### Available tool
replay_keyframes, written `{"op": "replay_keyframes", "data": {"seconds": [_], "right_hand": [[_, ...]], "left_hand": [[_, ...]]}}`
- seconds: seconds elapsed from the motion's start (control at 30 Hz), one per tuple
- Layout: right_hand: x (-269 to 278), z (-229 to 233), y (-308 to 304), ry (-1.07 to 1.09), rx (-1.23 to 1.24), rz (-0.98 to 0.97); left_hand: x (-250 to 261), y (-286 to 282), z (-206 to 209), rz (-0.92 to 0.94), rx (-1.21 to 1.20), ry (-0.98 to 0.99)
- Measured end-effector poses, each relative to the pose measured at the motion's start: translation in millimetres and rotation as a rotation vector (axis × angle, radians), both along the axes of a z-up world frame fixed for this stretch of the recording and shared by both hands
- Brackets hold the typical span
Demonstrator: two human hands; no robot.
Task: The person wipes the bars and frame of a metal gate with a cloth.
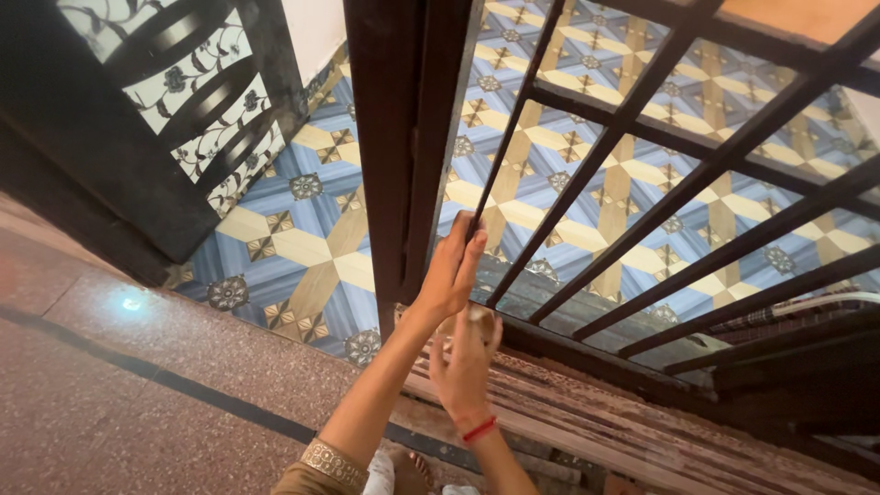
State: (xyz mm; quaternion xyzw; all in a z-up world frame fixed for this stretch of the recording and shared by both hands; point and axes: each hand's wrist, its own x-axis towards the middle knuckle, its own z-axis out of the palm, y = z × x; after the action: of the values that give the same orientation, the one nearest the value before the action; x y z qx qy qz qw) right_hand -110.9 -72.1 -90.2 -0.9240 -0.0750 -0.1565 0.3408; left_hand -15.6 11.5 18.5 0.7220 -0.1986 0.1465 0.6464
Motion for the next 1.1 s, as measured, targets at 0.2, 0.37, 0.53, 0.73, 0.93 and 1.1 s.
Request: {"op": "replay_keyframes", "data": {"seconds": [0.2, 0.37, 0.53, 0.73, 0.93, 1.1], "right_hand": [[44, -14, -4, -0.159, -0.246, 0.062], [39, -18, -20, -0.068, -0.341, -0.010], [39, -7, -44, -0.229, -0.428, 0.008], [23, -2, -64, 0.007, -0.525, -0.025], [1, -3, -130, 0.273, -0.641, -0.136], [-15, -14, -188, 0.105, -0.712, -0.237]], "left_hand": [[3, 6, -2, -0.038, 0.018, -0.033], [4, 8, -1, -0.063, 0.015, -0.013], [5, 8, 1, -0.065, 0.013, -0.052], [8, 11, 2, -0.085, 0.017, -0.090], [4, 10, 2, -0.099, 0.008, -0.046], [4, 10, 3, -0.071, 0.020, -0.041]]}}
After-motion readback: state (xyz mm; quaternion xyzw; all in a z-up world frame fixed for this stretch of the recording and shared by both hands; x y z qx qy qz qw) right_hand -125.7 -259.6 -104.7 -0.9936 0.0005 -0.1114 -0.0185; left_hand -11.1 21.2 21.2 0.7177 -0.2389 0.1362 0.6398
